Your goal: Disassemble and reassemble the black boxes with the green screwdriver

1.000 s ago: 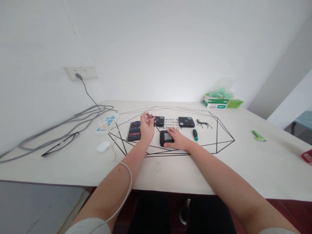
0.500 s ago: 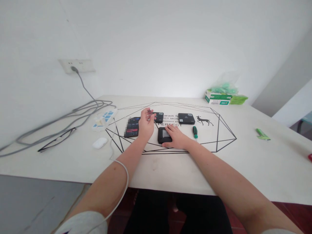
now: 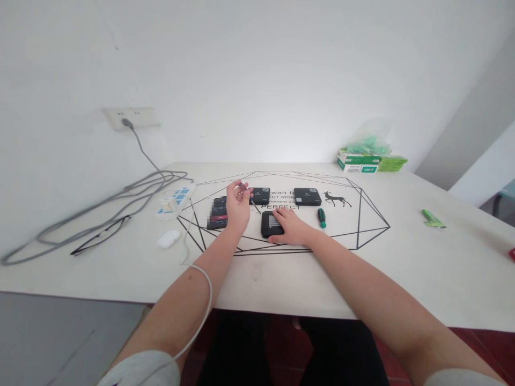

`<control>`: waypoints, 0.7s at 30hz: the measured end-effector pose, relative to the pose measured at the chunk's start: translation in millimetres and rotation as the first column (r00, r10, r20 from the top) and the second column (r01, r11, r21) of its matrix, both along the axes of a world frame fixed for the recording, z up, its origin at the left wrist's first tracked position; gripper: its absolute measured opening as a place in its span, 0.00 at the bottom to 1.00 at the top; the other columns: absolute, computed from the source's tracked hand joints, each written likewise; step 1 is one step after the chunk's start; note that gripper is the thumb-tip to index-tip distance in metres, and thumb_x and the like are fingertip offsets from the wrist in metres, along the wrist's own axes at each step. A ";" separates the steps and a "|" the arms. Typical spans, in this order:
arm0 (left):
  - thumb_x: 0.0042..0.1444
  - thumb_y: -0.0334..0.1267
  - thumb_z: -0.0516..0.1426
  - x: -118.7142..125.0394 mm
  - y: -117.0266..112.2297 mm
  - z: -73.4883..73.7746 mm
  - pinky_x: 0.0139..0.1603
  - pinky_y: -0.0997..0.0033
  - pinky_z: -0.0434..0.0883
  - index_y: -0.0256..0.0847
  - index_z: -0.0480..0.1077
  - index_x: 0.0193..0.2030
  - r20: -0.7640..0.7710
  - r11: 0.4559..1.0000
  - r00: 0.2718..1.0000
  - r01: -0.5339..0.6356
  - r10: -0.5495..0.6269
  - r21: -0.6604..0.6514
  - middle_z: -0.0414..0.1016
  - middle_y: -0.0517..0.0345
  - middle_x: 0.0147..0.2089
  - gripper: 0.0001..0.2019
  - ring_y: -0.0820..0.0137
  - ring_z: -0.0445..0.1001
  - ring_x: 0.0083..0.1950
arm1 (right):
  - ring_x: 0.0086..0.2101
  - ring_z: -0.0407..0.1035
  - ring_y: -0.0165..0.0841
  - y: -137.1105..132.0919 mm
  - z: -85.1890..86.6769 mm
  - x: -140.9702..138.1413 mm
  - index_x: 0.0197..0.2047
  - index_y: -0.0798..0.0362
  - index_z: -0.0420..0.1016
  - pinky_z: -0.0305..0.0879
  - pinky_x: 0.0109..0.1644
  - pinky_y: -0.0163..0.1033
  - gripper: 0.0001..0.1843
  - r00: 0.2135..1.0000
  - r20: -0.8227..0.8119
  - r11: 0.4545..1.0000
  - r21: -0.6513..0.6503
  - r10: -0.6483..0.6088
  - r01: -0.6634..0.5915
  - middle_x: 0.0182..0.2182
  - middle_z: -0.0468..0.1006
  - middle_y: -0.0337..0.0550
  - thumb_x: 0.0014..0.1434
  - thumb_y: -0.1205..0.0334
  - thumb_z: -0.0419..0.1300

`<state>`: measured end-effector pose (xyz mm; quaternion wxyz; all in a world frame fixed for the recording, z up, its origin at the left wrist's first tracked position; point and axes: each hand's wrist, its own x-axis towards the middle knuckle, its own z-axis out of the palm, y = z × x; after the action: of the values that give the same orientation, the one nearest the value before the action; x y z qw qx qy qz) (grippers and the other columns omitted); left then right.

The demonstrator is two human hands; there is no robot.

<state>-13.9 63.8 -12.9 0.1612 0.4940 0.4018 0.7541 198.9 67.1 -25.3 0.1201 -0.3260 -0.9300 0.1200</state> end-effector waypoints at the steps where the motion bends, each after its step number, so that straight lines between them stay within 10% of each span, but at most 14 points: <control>1: 0.66 0.42 0.62 0.3 0.3 -0.4 0.54 0.61 0.80 0.48 0.63 0.60 0.010 1.000 1.000 0.006 -0.006 -0.007 0.77 0.49 0.56 0.19 0.64 0.83 0.52 | 0.73 0.47 0.62 -0.1 0.2 0.0 0.76 0.68 0.52 0.42 0.77 0.63 0.61 1.000 0.002 1.000 -0.001 -0.001 0.001 0.74 0.53 0.71 0.56 0.30 0.64; 17: 0.61 0.35 0.65 8.2 -7.4 0.9 0.55 0.61 0.78 0.49 0.63 0.64 -0.285 0.996 0.958 0.007 -0.034 -0.093 0.79 0.51 0.55 0.26 0.63 0.83 0.51 | 0.74 0.46 0.61 0.4 -0.5 1.8 0.76 0.67 0.52 0.41 0.77 0.63 0.63 1.000 -0.013 1.000 -0.022 -0.015 0.015 0.75 0.52 0.71 0.55 0.27 0.62; 21: 0.59 0.31 0.65 -2.5 0.8 -5.9 0.51 0.61 0.79 0.50 0.59 0.66 -0.110 0.968 0.991 -0.104 0.080 -0.231 0.79 0.52 0.52 0.31 0.64 0.84 0.45 | 0.74 0.46 0.60 -1.5 2.8 2.5 0.76 0.67 0.52 0.41 0.78 0.62 0.63 1.000 0.000 0.998 -0.049 -0.026 0.026 0.75 0.51 0.70 0.56 0.28 0.63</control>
<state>-16.4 64.5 -18.8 0.1633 0.4893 0.5184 0.6821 201.5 65.7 -22.5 0.1140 -0.3408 -0.9225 0.1412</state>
